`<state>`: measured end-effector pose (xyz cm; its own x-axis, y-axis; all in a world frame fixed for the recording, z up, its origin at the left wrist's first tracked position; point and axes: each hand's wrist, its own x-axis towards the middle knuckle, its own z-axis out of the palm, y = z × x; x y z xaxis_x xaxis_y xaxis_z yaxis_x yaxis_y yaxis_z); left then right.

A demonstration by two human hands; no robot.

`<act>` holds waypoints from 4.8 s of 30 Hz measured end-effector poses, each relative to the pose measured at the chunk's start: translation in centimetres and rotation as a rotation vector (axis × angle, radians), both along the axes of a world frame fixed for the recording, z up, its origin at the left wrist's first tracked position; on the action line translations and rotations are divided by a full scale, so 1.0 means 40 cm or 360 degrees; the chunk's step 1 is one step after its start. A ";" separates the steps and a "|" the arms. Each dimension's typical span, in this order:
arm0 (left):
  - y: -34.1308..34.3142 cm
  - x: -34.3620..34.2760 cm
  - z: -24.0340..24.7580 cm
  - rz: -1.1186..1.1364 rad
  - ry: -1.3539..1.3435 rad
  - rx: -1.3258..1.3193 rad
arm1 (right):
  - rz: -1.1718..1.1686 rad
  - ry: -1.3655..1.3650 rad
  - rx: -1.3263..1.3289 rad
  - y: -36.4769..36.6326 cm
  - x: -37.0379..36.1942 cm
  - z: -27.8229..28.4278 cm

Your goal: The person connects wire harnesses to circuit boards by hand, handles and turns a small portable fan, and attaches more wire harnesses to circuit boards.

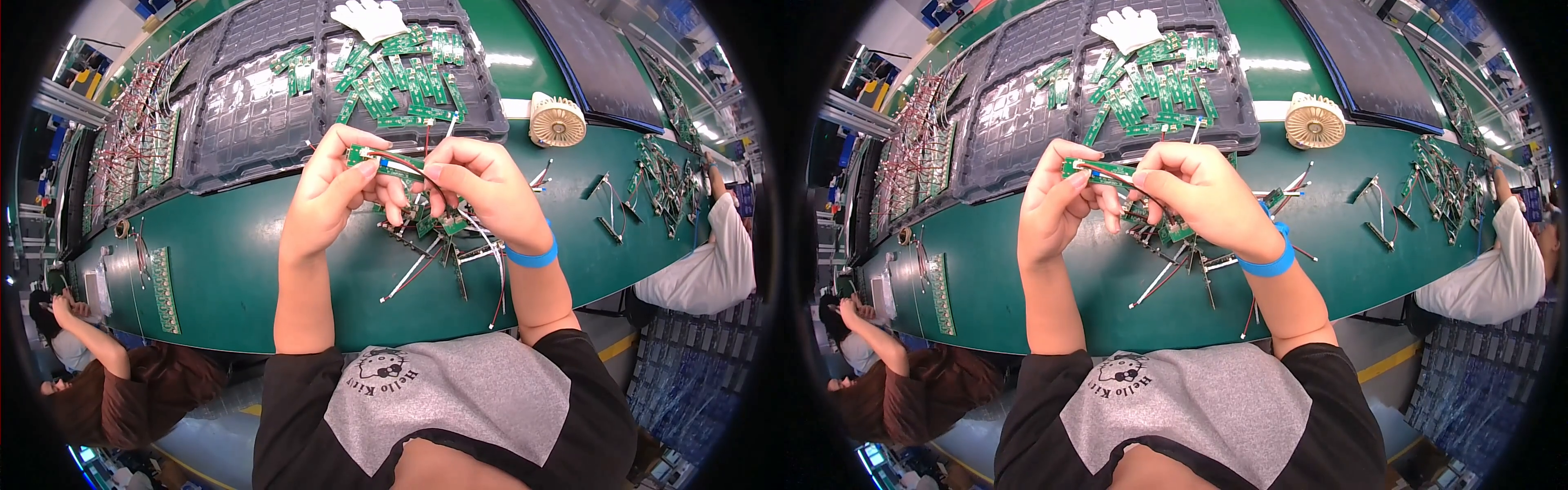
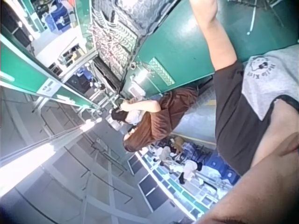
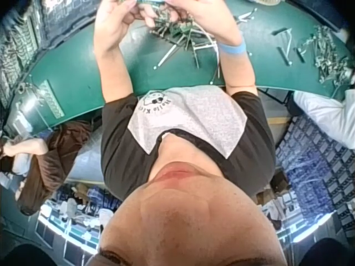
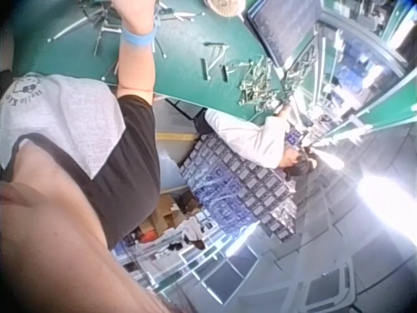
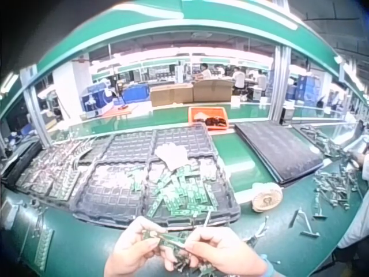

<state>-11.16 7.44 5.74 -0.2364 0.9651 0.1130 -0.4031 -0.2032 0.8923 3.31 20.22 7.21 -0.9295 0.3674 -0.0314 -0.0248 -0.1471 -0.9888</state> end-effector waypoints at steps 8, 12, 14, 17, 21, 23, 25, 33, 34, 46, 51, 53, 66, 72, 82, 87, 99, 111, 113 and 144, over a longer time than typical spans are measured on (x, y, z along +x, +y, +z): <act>0.000 0.014 0.001 0.0113 0.0095 -0.0031 | 0.0018 -0.0012 0.0002 -0.006 -0.002 0.004; 0.006 0.033 0.000 0.0343 0.0327 -0.0115 | 0.0033 -0.0030 -0.0024 -0.010 0.003 0.009; 0.005 0.043 0.008 0.0366 0.0347 -0.0072 | 0.0016 -0.0002 0.0033 -0.010 0.013 0.008; 0.008 0.049 0.006 0.0194 0.0380 -0.0139 | -0.0067 -0.0058 0.0016 -0.003 0.056 0.005; 0.035 -0.013 -0.016 0.0192 0.0550 0.0033 | -0.0452 -0.0212 0.0031 0.088 0.226 -0.031; 0.054 -0.111 -0.029 0.0636 0.1026 -0.0092 | -0.0823 -0.0289 0.0136 0.150 0.342 -0.057; 0.074 -0.255 -0.066 0.1249 0.1298 -0.0225 | -0.1146 -0.0391 0.0324 0.208 0.454 -0.093; 0.180 -0.712 -0.304 0.1211 0.2695 -0.1073 | -0.1808 -0.0799 0.1685 0.283 0.590 -0.179; 0.194 -0.718 -0.318 0.1146 0.2809 -0.1231 | -0.1610 -0.0887 0.1522 0.251 0.558 -0.170; 0.220 -0.705 -0.268 0.1099 0.2736 -0.1064 | -0.0445 -0.1091 0.1176 0.011 0.361 -0.202; 0.194 -0.715 -0.289 0.1064 0.2892 -0.1092 | -0.0682 -0.0906 0.1302 -0.002 0.336 -0.228; 0.194 -0.659 -0.265 0.1068 0.2940 -0.0992 | -0.0802 -0.0784 0.0975 0.004 0.339 -0.235; 0.073 -0.521 -0.114 0.1270 0.2366 -0.1044 | -0.0842 0.0202 0.0982 0.023 0.183 -0.084; 0.016 -0.376 -0.007 0.1304 0.1504 -0.0464 | -0.0702 0.0674 0.0526 0.016 0.103 -0.003; -0.066 -0.043 0.091 0.1023 0.0932 0.0130 | -0.0311 0.0805 0.0027 -0.013 0.000 0.029; -0.038 0.025 0.060 0.0558 0.0687 0.0179 | -0.0248 0.0622 -0.0167 -0.027 0.003 0.018; 0.014 0.055 0.054 0.0784 0.1438 0.0116 | -0.0264 0.0344 0.0571 -0.032 0.017 0.032; 0.000 0.088 0.050 0.0743 0.1544 -0.0075 | -0.0463 0.0341 0.0958 -0.046 0.021 0.033; 0.001 0.089 0.048 0.0772 0.1622 -0.0011 | -0.0457 0.0304 0.0979 -0.046 0.022 0.033; 0.010 0.110 0.050 0.0793 0.2055 -0.0148 | -0.0264 0.0327 0.0565 -0.015 0.021 0.025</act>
<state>-6.78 7.85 7.73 -0.3331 0.8265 0.4538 0.8060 -0.0001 0.5919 4.15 19.63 8.21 -0.8308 0.4669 0.3030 -0.2207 0.2234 -0.9494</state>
